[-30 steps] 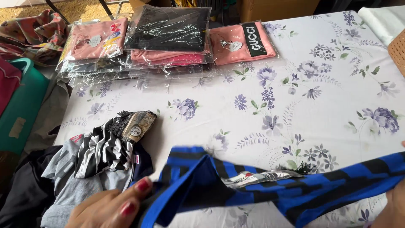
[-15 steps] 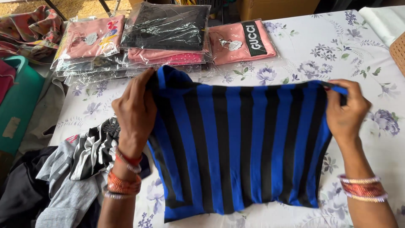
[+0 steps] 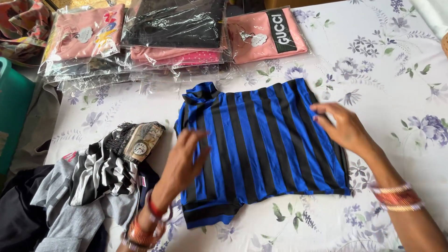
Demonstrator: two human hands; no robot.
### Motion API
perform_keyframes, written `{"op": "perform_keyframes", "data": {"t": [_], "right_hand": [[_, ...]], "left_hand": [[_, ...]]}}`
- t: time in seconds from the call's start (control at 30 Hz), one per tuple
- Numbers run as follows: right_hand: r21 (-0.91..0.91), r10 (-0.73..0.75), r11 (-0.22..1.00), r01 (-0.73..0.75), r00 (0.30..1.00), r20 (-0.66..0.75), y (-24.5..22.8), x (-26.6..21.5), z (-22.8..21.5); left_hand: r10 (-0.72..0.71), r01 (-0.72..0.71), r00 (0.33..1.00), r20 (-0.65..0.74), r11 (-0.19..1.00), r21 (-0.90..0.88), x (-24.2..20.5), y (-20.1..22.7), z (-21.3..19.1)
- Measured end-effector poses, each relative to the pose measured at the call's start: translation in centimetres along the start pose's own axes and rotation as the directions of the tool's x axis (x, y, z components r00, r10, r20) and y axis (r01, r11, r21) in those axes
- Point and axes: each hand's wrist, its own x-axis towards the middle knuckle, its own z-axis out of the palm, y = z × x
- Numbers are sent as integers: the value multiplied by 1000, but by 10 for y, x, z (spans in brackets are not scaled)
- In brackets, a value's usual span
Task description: Folding t-shirts and scanning them with a handheld barcode device at a processing table.
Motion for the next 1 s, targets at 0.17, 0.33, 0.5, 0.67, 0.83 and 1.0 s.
{"op": "perform_keyframes", "data": {"t": [0.17,0.33,0.5,0.67,0.83,1.0], "right_hand": [[-141,316,948,-284,809,496,-23,-108,-38],[-109,187,981,-157,909,372,-9,-169,-25],[-147,48,989,-20,981,189,6,-177,-12],[-199,26,980,7,987,159,5,-168,-43],[-311,138,949,-54,957,256,-10,-165,-67],[-328,210,942,-75,893,399,6,-177,-55]], "left_hand": [[68,3,913,403,985,-172,-107,23,3],[-26,-6,966,256,992,122,-159,-2,27],[157,-227,959,236,924,307,-148,-2,28],[37,-131,955,296,943,305,-123,13,5],[-18,-58,940,342,976,210,-127,22,-5],[-82,63,880,468,996,56,-136,17,-3]]}}
